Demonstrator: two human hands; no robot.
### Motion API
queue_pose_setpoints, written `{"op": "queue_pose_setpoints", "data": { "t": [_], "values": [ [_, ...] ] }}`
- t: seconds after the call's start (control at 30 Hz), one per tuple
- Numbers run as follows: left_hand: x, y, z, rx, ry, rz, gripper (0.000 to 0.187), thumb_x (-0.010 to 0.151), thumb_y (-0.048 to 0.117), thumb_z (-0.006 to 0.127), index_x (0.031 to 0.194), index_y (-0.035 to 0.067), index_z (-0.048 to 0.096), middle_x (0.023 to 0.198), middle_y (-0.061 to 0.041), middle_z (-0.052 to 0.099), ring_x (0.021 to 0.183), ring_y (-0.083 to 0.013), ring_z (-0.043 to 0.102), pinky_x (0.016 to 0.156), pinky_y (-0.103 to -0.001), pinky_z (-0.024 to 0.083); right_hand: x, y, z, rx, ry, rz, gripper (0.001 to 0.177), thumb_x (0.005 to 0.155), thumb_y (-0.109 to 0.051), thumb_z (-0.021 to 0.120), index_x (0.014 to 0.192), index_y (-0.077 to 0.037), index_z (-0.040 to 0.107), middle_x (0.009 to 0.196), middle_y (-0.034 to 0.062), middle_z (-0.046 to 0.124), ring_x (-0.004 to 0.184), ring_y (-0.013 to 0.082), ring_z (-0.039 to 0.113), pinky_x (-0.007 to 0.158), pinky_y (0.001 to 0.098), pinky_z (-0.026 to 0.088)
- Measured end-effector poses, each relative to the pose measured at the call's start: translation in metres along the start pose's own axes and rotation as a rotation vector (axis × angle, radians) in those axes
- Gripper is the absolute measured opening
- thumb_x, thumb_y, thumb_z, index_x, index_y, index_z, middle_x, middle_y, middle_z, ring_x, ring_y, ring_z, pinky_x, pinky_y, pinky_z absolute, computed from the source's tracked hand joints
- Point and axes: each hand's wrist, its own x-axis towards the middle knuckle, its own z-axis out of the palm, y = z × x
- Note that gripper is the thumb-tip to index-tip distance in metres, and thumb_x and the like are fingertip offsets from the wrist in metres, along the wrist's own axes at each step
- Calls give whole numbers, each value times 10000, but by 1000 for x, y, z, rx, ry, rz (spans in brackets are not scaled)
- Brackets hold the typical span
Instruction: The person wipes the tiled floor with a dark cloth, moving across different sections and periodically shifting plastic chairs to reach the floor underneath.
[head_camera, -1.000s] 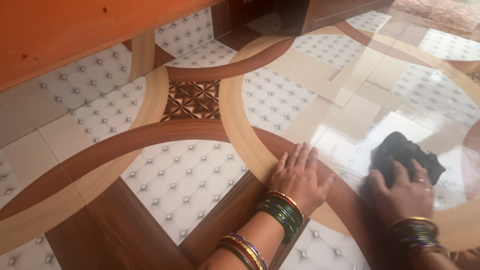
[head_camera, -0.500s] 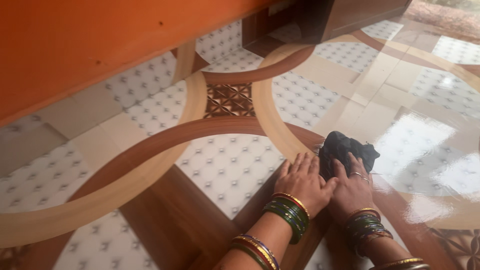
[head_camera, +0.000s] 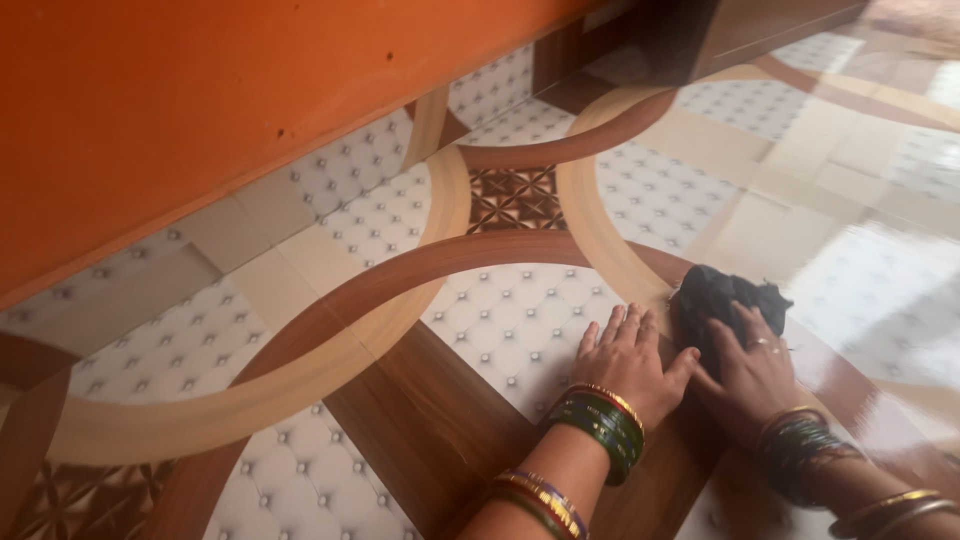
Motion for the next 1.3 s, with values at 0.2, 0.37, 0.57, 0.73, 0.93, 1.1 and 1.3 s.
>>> {"op": "queue_pose_setpoints", "data": {
  "t": [0.2,0.37,0.57,0.73,0.93,1.1,1.3],
  "values": [
    [11,2,5,23,83,25,789,975,544,496,1510,-31,430,1595,-243,388,1524,-332,289,1222,-510,163,59,33,-15,73,-53,-51,671,854,-477,657,1366,-51,573,1593,280,368,1417,439,409,1173,487,377],
    [31,16,15,-14,47,23,781,976,524,511,1520,-32,434,1579,-268,406,1539,-344,298,1233,-518,172,62,35,-28,-130,-48,0,583,832,-495,653,1332,-197,630,1586,192,365,1423,399,427,1110,530,389],
    [54,11,26,-45,78,11,789,985,526,506,1532,-33,399,1606,-264,369,1527,-361,271,1222,-524,141,50,36,-8,63,108,98,599,839,-482,620,1413,-312,576,1576,302,374,1374,488,458,1093,559,437],
    [71,-8,34,-26,118,-65,789,1000,541,488,1536,-28,381,1603,-263,349,1531,-347,258,1222,-525,110,62,24,9,30,82,-78,876,707,-572,667,1519,-292,494,1544,340,347,1361,576,342,1058,590,356],
    [84,-40,22,15,195,-173,764,1001,546,461,1527,-5,394,1613,-233,340,1525,-328,262,1229,-506,106,102,-1,30,15,33,-172,733,787,-579,617,1418,-215,534,1578,234,335,1463,482,271,1145,553,325],
    [101,-53,11,70,180,-178,773,999,543,464,1524,-19,382,1615,-234,327,1524,-332,238,1222,-500,110,182,12,46,-100,-112,-157,663,899,-614,524,1400,-184,585,1604,135,369,1540,384,284,1241,473,273],
    [122,-48,17,75,152,-168,773,995,529,464,1522,-31,381,1618,-224,344,1546,-321,231,1240,-495,111,261,45,67,-54,-67,15,724,910,-661,491,1450,-184,565,1613,189,367,1504,401,310,1224,479,244]
  ]
}}
